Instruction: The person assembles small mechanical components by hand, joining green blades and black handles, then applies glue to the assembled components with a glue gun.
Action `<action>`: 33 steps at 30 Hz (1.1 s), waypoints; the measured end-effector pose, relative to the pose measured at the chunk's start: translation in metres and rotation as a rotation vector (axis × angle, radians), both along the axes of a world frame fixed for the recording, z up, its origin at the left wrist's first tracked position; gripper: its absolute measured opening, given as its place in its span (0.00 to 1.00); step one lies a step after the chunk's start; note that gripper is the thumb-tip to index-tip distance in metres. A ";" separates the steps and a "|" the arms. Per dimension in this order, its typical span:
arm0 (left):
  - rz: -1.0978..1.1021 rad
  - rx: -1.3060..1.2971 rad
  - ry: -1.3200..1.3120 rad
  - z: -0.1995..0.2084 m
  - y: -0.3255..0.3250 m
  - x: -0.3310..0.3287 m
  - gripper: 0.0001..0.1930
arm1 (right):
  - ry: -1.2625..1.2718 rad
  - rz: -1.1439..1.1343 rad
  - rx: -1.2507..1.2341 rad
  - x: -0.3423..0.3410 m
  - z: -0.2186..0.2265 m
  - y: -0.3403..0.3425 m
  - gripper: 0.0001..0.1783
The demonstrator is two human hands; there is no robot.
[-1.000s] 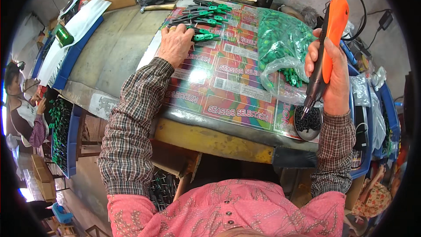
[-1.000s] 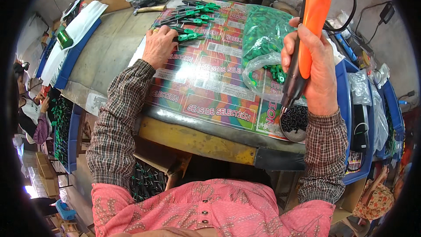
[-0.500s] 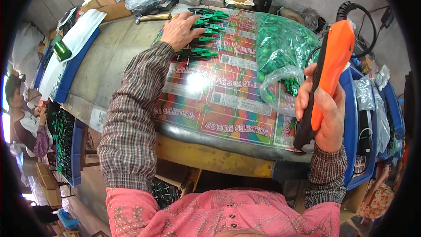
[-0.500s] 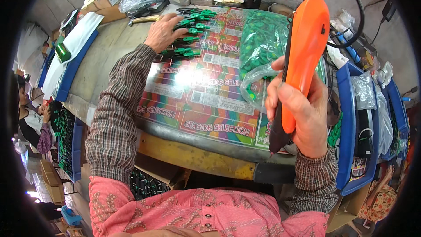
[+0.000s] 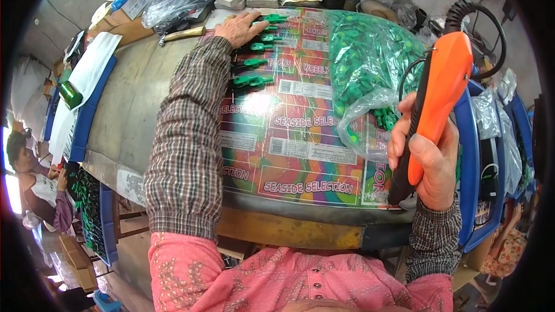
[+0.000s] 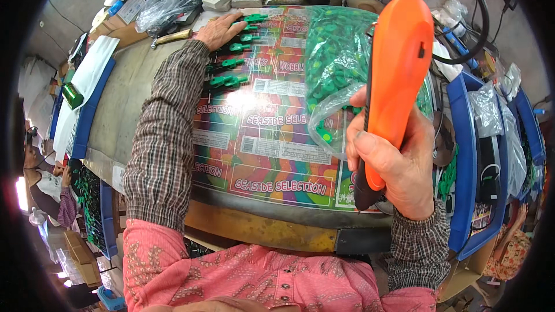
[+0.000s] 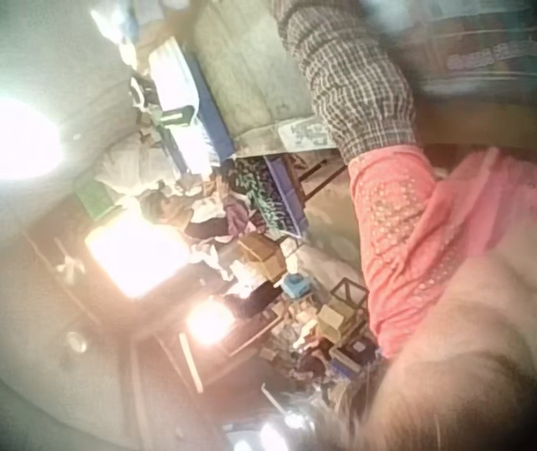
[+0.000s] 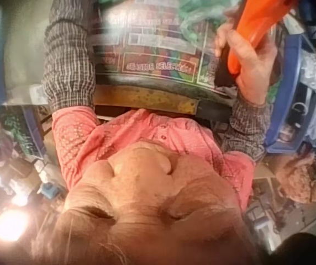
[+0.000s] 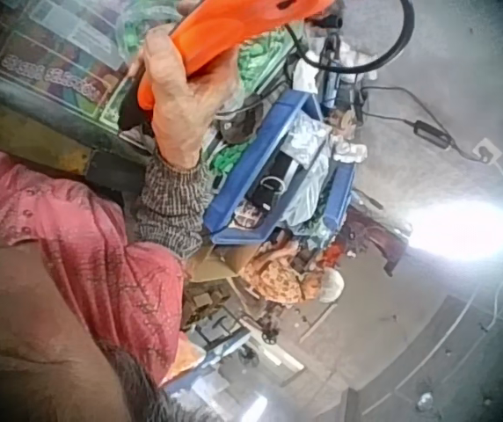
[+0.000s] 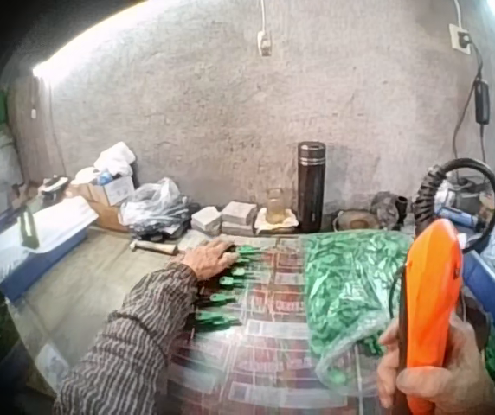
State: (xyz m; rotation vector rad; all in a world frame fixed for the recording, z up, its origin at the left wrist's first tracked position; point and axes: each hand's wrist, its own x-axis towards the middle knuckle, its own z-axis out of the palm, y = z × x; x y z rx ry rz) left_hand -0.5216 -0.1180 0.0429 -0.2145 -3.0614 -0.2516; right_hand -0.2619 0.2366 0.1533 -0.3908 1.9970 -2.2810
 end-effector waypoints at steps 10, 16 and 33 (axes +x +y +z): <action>-0.167 0.051 0.059 -0.006 -0.011 0.113 0.36 | 0.052 0.111 0.008 0.015 0.001 -0.016 0.23; -0.174 -0.024 0.324 0.017 -0.010 0.188 0.31 | 0.173 0.132 0.064 0.036 0.013 -0.030 0.24; -0.094 0.267 0.363 0.015 -0.019 0.363 0.17 | 0.259 0.258 -0.258 0.069 0.006 -0.046 0.24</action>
